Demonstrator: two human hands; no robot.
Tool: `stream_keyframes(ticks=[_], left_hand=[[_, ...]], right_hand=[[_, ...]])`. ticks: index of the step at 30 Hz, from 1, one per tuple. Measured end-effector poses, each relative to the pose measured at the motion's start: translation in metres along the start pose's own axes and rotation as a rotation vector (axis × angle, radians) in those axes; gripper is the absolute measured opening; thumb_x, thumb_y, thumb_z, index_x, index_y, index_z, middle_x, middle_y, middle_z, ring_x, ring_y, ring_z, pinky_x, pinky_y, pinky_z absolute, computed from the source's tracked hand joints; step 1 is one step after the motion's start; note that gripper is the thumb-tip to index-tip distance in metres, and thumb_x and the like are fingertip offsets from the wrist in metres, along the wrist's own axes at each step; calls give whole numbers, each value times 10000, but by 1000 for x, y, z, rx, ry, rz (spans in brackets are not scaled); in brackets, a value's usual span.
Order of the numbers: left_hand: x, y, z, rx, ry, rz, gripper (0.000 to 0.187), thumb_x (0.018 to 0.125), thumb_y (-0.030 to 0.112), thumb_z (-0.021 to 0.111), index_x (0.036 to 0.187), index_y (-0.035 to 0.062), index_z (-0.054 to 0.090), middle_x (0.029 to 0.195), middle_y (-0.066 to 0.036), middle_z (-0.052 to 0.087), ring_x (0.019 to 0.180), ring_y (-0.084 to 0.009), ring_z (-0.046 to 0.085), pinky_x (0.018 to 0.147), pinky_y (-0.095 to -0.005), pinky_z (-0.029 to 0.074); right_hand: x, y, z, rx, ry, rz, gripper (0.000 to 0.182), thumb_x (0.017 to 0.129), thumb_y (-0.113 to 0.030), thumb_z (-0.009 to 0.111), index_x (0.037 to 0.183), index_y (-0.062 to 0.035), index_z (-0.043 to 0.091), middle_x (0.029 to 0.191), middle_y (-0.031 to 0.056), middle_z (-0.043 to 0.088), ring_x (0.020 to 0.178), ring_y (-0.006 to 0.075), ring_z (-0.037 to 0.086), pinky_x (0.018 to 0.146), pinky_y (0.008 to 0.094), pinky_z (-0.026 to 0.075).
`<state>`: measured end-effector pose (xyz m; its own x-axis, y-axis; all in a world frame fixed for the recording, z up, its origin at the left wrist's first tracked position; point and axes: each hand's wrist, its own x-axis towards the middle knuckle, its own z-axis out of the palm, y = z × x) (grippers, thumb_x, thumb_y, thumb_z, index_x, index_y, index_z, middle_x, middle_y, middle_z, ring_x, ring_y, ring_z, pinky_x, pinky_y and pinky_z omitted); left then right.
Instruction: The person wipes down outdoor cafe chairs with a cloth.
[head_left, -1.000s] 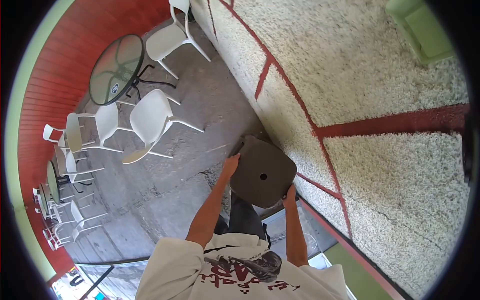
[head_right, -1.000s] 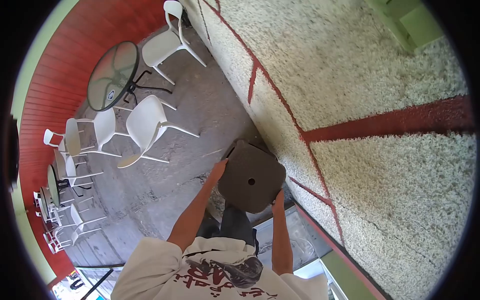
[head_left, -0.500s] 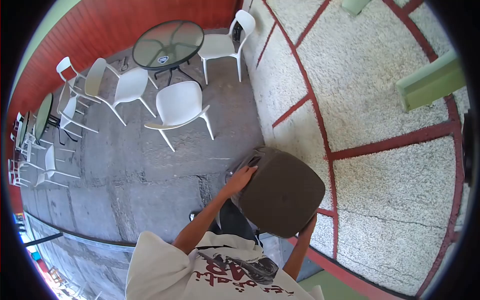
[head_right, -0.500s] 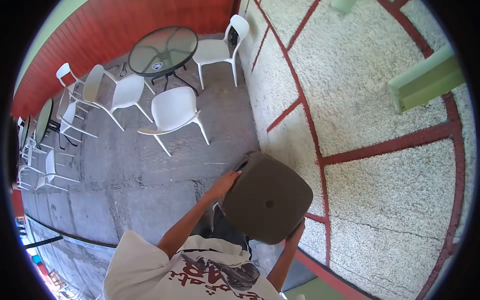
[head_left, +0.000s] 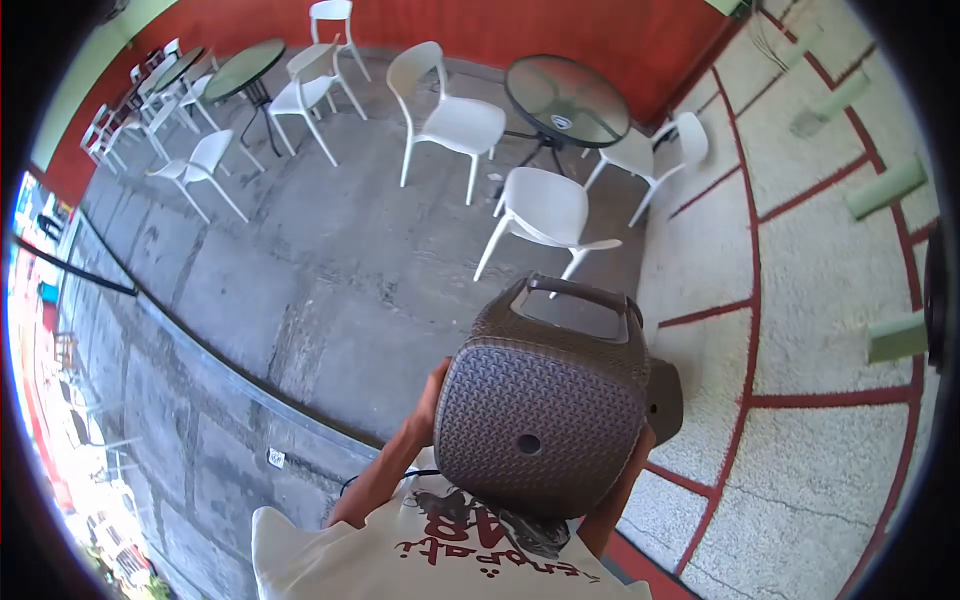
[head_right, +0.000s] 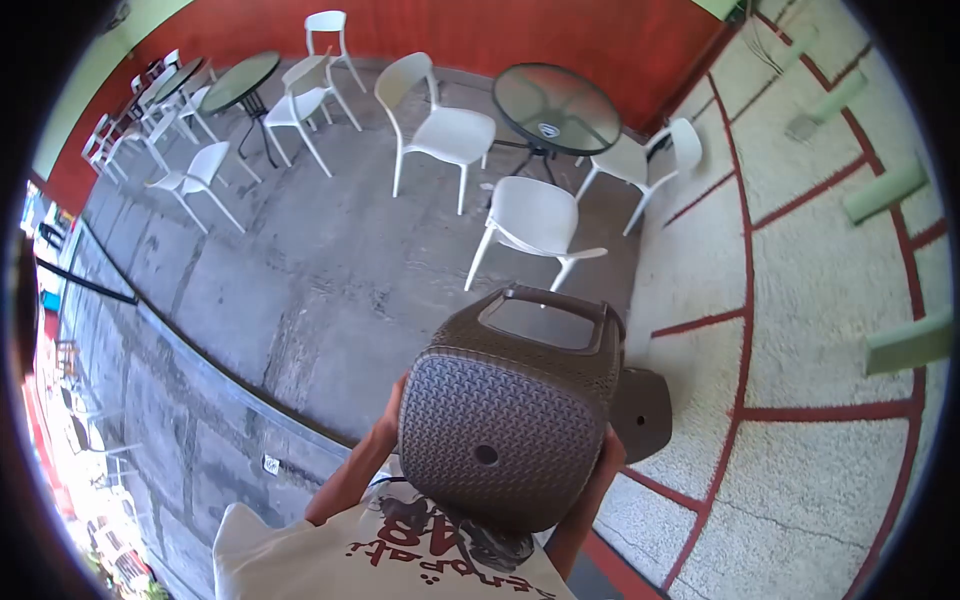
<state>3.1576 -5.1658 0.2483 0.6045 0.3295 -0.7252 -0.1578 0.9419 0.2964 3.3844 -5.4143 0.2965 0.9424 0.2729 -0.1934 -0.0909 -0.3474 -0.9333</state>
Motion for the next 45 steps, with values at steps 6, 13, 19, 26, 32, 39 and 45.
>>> stream_keyframes(ticks=[6, 13, 19, 26, 32, 39, 45], left_hand=[[-64, 75, -94, 212, 248, 543, 461, 1068, 395, 403, 1174, 38, 674, 1035, -50, 711, 935, -155, 652, 892, -331, 526], [-97, 127, -209, -248, 321, 672, 525, 1032, 488, 415, 1111, 39, 675, 1023, -43, 691, 933, -141, 620, 867, -327, 486], [-114, 236, -282, -398, 433, 872, 546, 1046, 468, 390, 1197, 14, 653, 1125, -65, 695, 992, -161, 635, 923, -337, 501], [-112, 354, -381, -624, 430, 1017, 550, 1053, 476, 399, 1251, 22, 637, 1152, -91, 709, 1045, -204, 653, 944, -356, 511], [-130, 488, -394, -493, 710, 1209, 611, 1047, 549, 419, 1281, 17, 607, 1248, -105, 670, 1076, -237, 642, 962, -405, 512], [-154, 678, -517, -678, 665, 1264, 404, 1050, 421, 472, 1000, 53, 631, 961, -51, 665, 866, -158, 604, 804, -345, 506], [-254, 870, -535, -468, 688, 1367, 349, 881, 320, 631, 720, 13, 587, 833, -77, 692, 830, -206, 655, 795, -333, 520]], right_hand=[[-11, -21, 151, 202, -408, -76, 452, 995, -386, 554, 1033, 31, 727, 937, 43, 701, 802, 121, 596, 729, 305, 489], [38, 58, 329, -41, -730, -565, 328, 977, -305, 577, 1030, -5, 700, 814, 76, 672, 706, 171, 618, 622, 344, 444], [-8, -43, 532, -206, -881, -1044, 216, 968, -238, 579, 903, -33, 601, 677, 102, 498, 601, 260, 533, 547, 402, 346], [-65, -178, 756, 33, -1159, -861, 308, 969, -224, 545, 798, 2, 423, 627, 89, 347, 538, 206, 377, 533, 377, 280], [-109, -227, 930, 50, -1286, -795, 375, 977, -235, 529, 755, 2, 341, 632, 43, 335, 594, 91, 310, 522, 339, 259], [-195, -283, 1155, 163, -1355, -302, 419, 1028, -345, 549, 788, -2, 525, 719, -9, 501, 663, 91, 453, 579, 312, 395], [-215, -228, 1350, 159, -1432, -32, 367, 1044, -317, 553, 1239, -9, 586, 1083, 72, 627, 964, 142, 614, 852, 331, 537]])
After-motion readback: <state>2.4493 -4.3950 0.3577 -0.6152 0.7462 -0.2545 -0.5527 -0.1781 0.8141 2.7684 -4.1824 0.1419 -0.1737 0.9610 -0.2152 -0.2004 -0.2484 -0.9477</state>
